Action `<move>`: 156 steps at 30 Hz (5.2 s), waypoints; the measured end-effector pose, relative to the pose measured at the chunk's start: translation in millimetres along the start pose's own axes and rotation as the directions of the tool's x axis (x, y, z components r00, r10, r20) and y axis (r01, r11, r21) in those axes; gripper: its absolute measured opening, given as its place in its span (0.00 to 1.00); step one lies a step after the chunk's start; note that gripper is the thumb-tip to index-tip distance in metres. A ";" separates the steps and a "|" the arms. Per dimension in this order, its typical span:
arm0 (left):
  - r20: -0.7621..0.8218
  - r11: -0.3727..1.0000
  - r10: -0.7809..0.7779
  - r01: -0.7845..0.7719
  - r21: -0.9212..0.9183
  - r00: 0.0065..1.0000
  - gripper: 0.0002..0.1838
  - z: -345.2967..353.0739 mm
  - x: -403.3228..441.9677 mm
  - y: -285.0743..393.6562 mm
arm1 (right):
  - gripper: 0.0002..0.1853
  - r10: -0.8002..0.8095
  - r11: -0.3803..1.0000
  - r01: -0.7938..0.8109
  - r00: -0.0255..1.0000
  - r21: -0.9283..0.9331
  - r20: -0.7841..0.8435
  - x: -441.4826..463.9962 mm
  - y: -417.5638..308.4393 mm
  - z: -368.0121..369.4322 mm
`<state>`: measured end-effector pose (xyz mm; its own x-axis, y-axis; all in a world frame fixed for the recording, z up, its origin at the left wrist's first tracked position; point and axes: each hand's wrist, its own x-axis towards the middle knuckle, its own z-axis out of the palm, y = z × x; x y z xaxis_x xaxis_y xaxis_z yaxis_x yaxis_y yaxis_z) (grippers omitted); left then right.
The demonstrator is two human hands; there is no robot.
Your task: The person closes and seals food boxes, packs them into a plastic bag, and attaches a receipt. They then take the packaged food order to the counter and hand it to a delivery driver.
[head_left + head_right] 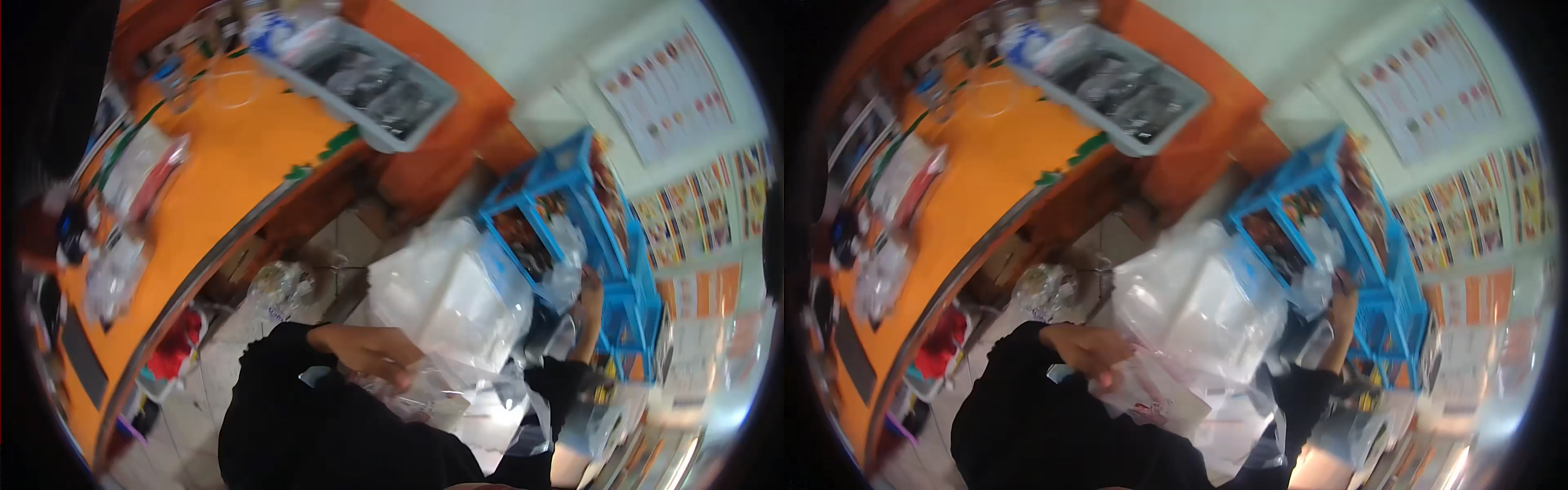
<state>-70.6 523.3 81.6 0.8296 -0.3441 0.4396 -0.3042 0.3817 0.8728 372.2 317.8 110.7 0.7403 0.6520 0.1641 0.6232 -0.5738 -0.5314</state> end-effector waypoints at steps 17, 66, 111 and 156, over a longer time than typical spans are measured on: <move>-0.246 0.954 0.265 -0.291 -0.074 0.932 0.17 36.7 -12.3 -10.1 | 0.15 -0.256 0.869 0.152 0.952 -0.471 -0.166 39.4 -3.2 37.4; -0.445 0.911 0.230 -0.030 0.412 0.865 0.11 125.4 -9.1 25.6 | 0.16 -0.443 0.889 0.222 0.187 0.401 0.877 -358.4 -138.0 155.1; 0.368 0.626 0.003 -0.289 0.725 0.930 0.32 41.6 50.0 -114.2 | 0.10 -0.399 0.888 0.403 0.915 -0.222 0.065 -332.4 -185.6 119.0; 0.400 -0.504 0.071 -0.313 0.805 0.914 0.15 136.9 126.8 104.2 | 0.21 -0.608 0.563 0.510 0.788 0.650 -0.092 -396.5 -133.4 73.8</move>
<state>-61.1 402.0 257.4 0.5495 -0.6302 0.5485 -0.4834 -0.7753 -0.4066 -23.0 172.5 55.2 0.2278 0.8176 0.5288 0.5649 0.3314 -0.7557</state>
